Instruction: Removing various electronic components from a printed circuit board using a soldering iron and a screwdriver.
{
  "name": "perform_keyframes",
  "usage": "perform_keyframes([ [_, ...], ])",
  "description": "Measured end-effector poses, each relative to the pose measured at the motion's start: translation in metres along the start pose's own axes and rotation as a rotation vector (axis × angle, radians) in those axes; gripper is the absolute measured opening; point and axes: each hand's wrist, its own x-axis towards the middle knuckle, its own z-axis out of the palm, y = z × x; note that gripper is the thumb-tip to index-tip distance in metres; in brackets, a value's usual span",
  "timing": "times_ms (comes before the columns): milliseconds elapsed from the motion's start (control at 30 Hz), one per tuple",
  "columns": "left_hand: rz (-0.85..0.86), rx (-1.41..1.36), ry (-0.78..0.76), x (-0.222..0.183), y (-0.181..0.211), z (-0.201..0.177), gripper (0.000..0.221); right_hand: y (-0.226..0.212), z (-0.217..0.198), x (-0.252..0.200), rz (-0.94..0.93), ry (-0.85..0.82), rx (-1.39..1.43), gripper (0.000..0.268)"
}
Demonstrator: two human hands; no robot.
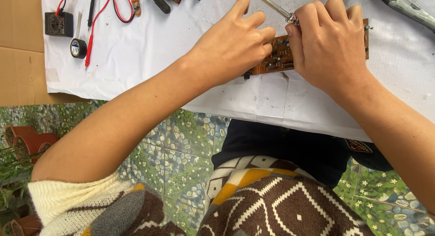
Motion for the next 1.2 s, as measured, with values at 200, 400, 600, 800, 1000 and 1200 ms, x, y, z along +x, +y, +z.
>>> perform_keyframes([
  [200,0.056,0.006,0.01,0.001,0.0,0.002,0.033,0.0,0.001,0.001,-0.004,0.007,-0.008,0.024],
  [400,-0.092,-0.018,-0.036,0.01,0.018,0.008,0.024,0.001,0.002,-0.001,-0.004,0.009,-0.006,0.023],
  [600,-0.075,-0.015,-0.096,0.003,0.014,0.004,0.031,0.0,0.0,0.0,-0.009,0.019,-0.005,0.023],
  [800,-0.026,-0.001,-0.087,0.005,0.01,0.003,0.033,0.0,0.001,0.0,-0.001,0.01,-0.006,0.023],
  [1000,-0.134,-0.033,-0.069,0.008,0.016,0.007,0.018,0.0,0.0,0.0,-0.002,0.024,-0.006,0.023],
  [1200,-0.053,-0.035,-0.154,0.003,0.009,0.002,0.023,0.0,-0.001,-0.001,-0.001,0.024,-0.012,0.022],
])
